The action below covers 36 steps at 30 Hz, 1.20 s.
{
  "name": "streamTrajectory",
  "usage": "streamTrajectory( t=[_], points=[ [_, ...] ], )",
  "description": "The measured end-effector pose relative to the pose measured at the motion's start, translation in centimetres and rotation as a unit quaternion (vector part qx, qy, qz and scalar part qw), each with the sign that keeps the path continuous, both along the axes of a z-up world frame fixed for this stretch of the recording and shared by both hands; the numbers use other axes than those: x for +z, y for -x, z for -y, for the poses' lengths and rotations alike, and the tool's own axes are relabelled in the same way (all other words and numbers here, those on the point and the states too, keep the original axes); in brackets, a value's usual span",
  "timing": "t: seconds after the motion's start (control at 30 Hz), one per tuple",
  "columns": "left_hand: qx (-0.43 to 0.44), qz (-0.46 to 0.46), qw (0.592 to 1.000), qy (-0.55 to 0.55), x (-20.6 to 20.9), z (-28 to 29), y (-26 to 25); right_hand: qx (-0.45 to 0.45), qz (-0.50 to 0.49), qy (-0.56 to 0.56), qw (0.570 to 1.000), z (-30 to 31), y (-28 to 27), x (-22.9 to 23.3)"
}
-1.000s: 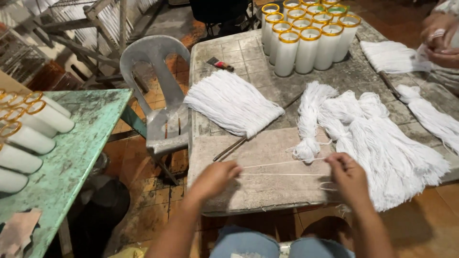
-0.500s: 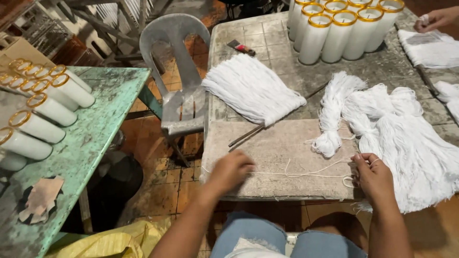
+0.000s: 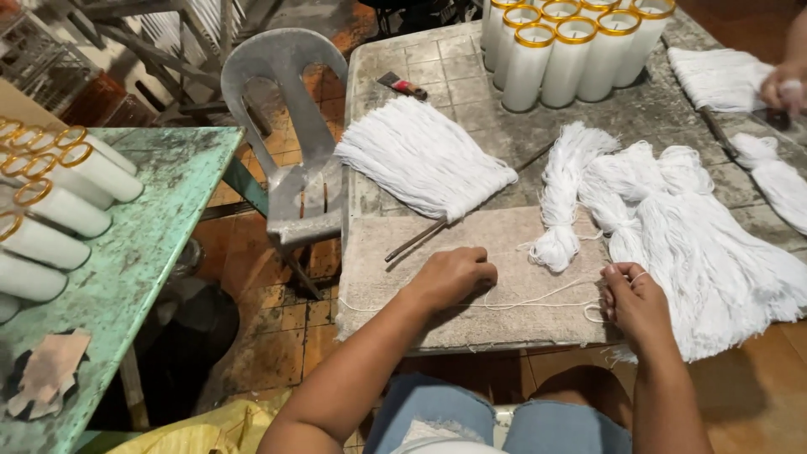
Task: Tying bundles of cotton wicks onto a metal rod in preparation for wax dipping.
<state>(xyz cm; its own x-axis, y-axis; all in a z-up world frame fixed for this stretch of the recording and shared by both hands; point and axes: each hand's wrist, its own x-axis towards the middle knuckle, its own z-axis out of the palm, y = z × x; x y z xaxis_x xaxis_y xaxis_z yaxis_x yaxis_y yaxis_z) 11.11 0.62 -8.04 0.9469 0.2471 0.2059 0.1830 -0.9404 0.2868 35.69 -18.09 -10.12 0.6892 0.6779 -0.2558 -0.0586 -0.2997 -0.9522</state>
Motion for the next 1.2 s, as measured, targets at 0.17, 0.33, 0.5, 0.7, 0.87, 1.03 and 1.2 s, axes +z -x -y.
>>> streamTrajectory(
  t=[0.17, 0.33, 0.5, 0.7, 0.87, 1.03, 1.2],
  points=[
    [0.106, -0.018, 0.968, 0.227, 2.1, 0.5, 1.1, -0.018, -0.078, -0.057, 0.995, 0.3, -0.5, -0.6],
    [0.248, -0.020, 0.915, 0.318, 6.7, 1.9, 5.8, -0.003, -0.108, -0.055, 0.993, 0.6, -1.4, -0.5],
    [0.269, -0.035, 0.922, 0.275, 6.0, 1.6, 10.7, 0.025, -0.087, -0.021, 0.996, 0.7, -0.1, 1.4],
    [0.353, -0.079, 0.887, 0.287, 4.9, 1.6, 14.0, 0.054, -0.025, 0.037, 0.998, 1.1, -0.5, 1.3],
    [0.337, -0.039, 0.908, 0.245, 3.4, 1.6, 15.8, 0.072, -0.043, 0.034, 0.996, 0.9, -1.4, 0.1],
    [0.360, -0.029, 0.897, 0.255, 3.0, 1.7, 16.8, 0.081, -0.017, 0.041, 0.996, 0.9, -1.0, 0.5],
    [0.376, -0.024, 0.883, 0.280, 3.1, 1.9, 17.3, 0.086, -0.022, 0.054, 0.995, 0.9, -1.0, 0.6]
  ],
)
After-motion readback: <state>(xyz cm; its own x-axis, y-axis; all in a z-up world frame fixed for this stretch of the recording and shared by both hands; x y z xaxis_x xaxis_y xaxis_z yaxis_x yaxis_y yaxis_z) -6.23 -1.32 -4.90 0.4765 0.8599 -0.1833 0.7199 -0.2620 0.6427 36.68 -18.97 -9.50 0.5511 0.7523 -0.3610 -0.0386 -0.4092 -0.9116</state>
